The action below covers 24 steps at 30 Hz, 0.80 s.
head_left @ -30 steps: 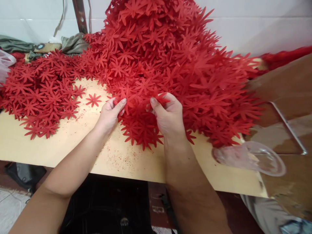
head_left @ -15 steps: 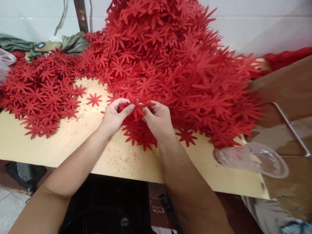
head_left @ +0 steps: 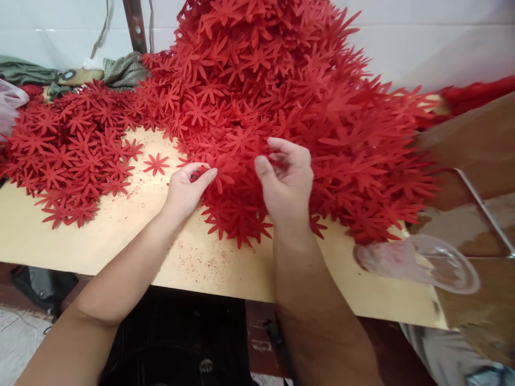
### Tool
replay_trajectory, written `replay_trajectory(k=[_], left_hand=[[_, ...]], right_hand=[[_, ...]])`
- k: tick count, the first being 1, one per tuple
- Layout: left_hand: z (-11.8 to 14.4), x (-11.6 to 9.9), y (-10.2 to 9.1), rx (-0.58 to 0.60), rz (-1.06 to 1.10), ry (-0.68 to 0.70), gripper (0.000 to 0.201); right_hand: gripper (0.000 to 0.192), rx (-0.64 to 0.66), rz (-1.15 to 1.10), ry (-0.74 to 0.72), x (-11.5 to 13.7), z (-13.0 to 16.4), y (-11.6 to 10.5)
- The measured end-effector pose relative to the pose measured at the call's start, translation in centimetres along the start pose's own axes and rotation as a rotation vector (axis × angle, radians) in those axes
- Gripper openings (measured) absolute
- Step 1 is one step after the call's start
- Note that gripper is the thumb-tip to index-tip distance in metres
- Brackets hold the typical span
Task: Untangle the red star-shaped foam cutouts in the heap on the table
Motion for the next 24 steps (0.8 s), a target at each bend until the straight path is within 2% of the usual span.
replay_trajectory(k=[2, 4, 7, 11, 14, 18, 21, 24], left_hand=[[0.3, -0.1, 0.7, 0.072, -0.043, 0.015, 0.016], [0.6, -0.2, 1.0, 0.116, -0.099, 0.047, 0.013], [0.6, 0.0, 0.8, 0.118, -0.184, 0.082, 0.015], [0.6, 0.4, 0.6, 0.138, -0.212, 0.095, 0.028], [0.6, 0.6, 1.0, 0.169, -0.163, 0.087, 0.036], [0.7, 0.7, 1.6, 0.210, 0.002, 0.016, 0.034], [1.1, 0.6, 2.1, 0.252, 0.110, -0.060, 0.033], [1.2, 0.4, 2.3, 0.259, 0.113, -0.065, 0.030]], right_hand=[[0.036, 0.056, 0.125, -0.111, 1.1, 0.7, 0.8], [0.033, 0.181, 0.138, -0.120, 1.5, 1.4, 2.1], [0.033, 0.348, 0.006, 0.047, 0.6, 2.3, 3.8], [0.036, 0.450, -0.185, 0.254, -0.6, 2.5, 4.7], [0.036, 0.466, -0.304, 0.327, -0.7, 2.4, 4.6], [0.035, 0.442, -0.383, 0.340, -0.7, 2.0, 4.2], [0.034, 0.390, -0.391, 0.337, -1.1, 1.6, 3.9], [0.033, 0.328, -0.378, 0.333, -1.4, 1.3, 3.6]])
Point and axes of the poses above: each hand's wrist, its own z-axis away from the middle knuckle, its own y-axis out of the palm, x = y × z, the point moved 6 cm from there along -z, towards the middle knuckle, and after that the axes turned 10 degrees about y, right-handed, at the moved point
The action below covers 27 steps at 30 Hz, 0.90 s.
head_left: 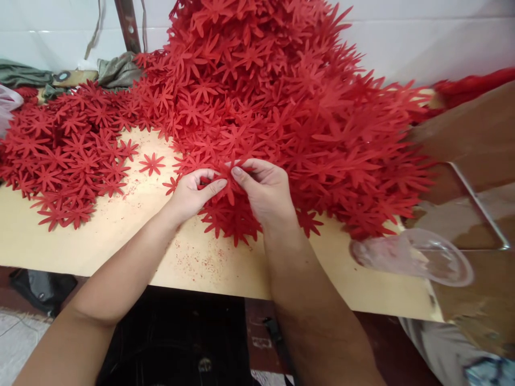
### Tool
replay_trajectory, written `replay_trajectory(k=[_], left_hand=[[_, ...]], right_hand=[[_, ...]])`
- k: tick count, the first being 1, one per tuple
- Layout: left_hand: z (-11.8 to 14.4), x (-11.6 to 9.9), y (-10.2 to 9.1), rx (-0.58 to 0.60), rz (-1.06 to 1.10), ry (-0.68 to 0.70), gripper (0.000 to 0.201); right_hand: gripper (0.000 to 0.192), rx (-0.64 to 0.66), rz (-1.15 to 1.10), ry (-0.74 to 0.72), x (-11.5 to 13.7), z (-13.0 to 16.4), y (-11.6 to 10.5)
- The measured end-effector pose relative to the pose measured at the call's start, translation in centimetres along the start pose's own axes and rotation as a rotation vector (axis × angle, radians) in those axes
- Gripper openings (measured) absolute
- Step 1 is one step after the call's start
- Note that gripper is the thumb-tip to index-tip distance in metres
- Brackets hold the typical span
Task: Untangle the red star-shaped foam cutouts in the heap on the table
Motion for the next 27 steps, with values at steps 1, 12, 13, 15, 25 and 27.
replay_trajectory(k=[1, 12, 13, 15, 25, 27], left_hand=[[0.0, -0.1, 0.0, -0.010, -0.019, 0.006, 0.029], [-0.3, -0.2, -1.0, -0.060, -0.205, 0.028, 0.035], [-0.3, -0.4, -1.0, -0.062, -0.221, 0.038, 0.036], [-0.2, -0.6, -1.0, -0.071, -0.239, 0.053, 0.039], [-0.3, 0.2, -0.8, -0.092, -0.091, 0.010, 0.044], [-0.4, -0.1, -0.5, -0.069, -0.086, 0.038, 0.044]], right_hand=[[0.032, -0.019, 0.019, -0.014, 0.1, 0.0, -0.1], [0.014, -0.348, 0.250, -0.304, 1.2, -0.5, -3.7], [0.020, -0.318, 0.294, -0.298, 1.2, -0.4, -3.4], [0.033, -0.256, 0.338, -0.272, 1.4, -0.1, -2.6], [0.037, 0.175, 0.148, 0.016, 0.6, 0.6, 1.7], [0.037, 0.124, 0.116, 0.007, 0.6, 0.3, 1.2]])
Point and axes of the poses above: each hand's wrist, its own z-axis away from the middle knuckle, its own y-axis out of the palm, x = y × z, the point moved 6 cm from there along -z, towards the middle knuckle, and after that the axes turned 10 degrees about y, right-handed, at the moved point
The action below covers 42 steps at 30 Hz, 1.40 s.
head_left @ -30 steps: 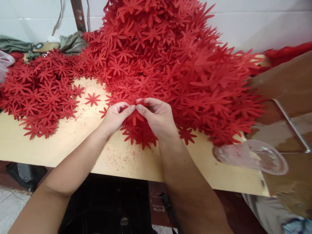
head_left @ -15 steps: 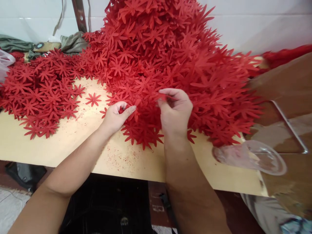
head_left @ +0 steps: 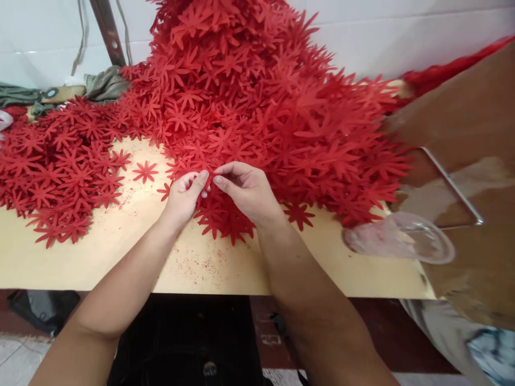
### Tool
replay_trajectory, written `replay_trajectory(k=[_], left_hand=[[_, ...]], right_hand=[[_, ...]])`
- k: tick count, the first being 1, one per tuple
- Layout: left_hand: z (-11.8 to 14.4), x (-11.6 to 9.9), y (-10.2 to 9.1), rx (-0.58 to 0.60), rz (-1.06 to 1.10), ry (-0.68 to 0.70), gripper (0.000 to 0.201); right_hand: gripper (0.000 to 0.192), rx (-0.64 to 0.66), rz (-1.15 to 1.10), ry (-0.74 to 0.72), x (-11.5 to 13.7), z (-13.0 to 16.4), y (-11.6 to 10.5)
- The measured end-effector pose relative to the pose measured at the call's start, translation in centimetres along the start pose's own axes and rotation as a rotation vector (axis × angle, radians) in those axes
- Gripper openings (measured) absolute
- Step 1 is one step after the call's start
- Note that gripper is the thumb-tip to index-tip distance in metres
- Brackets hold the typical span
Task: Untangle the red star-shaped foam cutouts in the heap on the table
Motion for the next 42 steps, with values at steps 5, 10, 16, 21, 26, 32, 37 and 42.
replay_trajectory(k=[5, 10, 16, 21, 26, 32, 37, 42], left_hand=[[-0.2, -0.4, 0.2, 0.007, 0.027, 0.012, 0.043], [-0.2, -0.3, -0.3, -0.027, 0.023, -0.015, 0.032], [-0.2, 0.0, -0.4, -0.072, 0.028, -0.062, 0.015], [-0.2, 0.0, -0.3, -0.053, 0.015, -0.060, 0.012], [-0.1, 0.0, -0.6, -0.060, 0.036, -0.049, 0.009], [0.0, 0.3, -0.6, -0.064, 0.063, -0.054, 0.025], [0.2, 0.3, -0.3, -0.037, 0.173, -0.067, 0.026], [0.4, 0.2, 0.1, 0.033, 0.240, -0.127, 0.025]], right_hand=[[0.038, -0.162, -0.028, -0.002, -0.2, -0.7, -2.2], [0.048, -0.344, -0.124, 0.017, -0.7, -1.0, -4.2], [0.052, -0.322, -0.082, -0.037, -0.7, -1.1, -3.9], [0.048, -0.202, -0.044, -0.050, -0.7, -1.2, -3.2], [0.063, -0.190, -0.073, 0.043, -0.9, -1.2, -3.5], [0.067, -0.069, -0.050, 0.068, -1.1, -1.0, -2.1], [0.039, -0.106, 0.228, -0.121, -0.6, 0.1, -0.3], [0.021, -0.436, 0.399, -0.269, 0.4, 0.2, -3.4]])
Point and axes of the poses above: each hand's wrist, its own z-axis away from the middle knuckle, its own y-axis out of the palm, x = y × z, the point moved 6 cm from there along -z, towards the middle knuckle, and after that the axes turned 10 degrees about y, right-handed, at the moved point
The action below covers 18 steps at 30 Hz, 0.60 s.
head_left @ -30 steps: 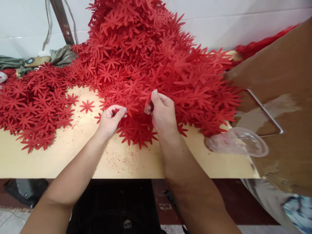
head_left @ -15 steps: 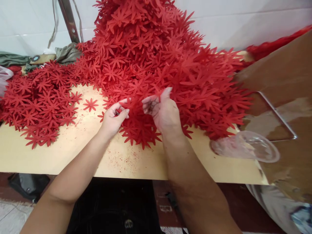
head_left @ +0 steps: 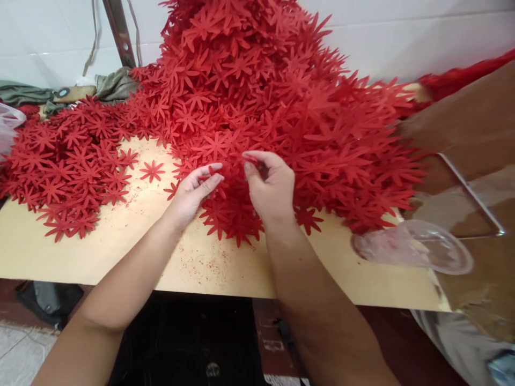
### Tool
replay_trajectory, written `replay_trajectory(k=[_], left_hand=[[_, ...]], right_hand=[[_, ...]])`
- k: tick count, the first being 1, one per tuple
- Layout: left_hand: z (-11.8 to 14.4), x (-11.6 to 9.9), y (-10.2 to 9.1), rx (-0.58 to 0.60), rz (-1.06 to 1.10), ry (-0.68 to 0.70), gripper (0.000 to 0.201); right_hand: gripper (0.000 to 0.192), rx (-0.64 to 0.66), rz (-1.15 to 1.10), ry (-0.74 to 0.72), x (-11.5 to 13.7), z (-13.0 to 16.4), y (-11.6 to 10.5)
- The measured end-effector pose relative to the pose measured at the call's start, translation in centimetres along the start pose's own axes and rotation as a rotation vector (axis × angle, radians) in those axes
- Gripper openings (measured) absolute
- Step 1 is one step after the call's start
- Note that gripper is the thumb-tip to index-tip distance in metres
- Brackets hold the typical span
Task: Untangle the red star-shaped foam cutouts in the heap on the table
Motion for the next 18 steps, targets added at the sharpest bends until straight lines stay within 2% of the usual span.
replay_trajectory(k=[2, 4, 7, 9, 12, 15, 18], left_hand=[[0.0, 0.2, 0.1, 0.007, 0.038, -0.013, 0.033], [-0.1, 0.7, 0.0, -0.011, 0.064, -0.032, 0.027], [-0.4, 1.0, -0.7, -0.111, 0.021, -0.023, 0.007], [-0.7, 0.8, -1.1, -0.168, -0.044, -0.004, 0.009], [-0.9, 0.5, -1.4, -0.180, -0.152, 0.018, 0.029], [-0.7, 0.2, -1.3, -0.150, -0.228, 0.042, 0.041], [-0.4, 0.3, -0.9, -0.100, -0.193, 0.053, 0.043]], right_hand=[[0.030, -0.116, 0.086, -0.075, 0.5, -0.1, -1.1], [0.037, -0.142, 0.139, -0.141, 1.5, 0.2, -1.3], [0.035, 0.034, 0.066, -0.155, 2.7, 1.1, 0.2], [0.036, 0.201, -0.039, -0.095, 2.9, 1.8, 1.6], [0.043, 0.363, -0.213, 0.087, 2.0, 2.4, 3.3], [0.047, 0.441, -0.390, 0.241, 0.9, 2.7, 4.3], [0.037, 0.409, -0.469, 0.277, 0.8, 2.4, 4.1]])
Point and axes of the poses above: each hand's wrist, its own z-axis away from the middle knuckle, its own y-axis out of the palm, x = y × z, the point moved 6 cm from there along -z, towards the middle knuckle, and after that the axes turned 10 degrees about y, right-handed, at the moved point
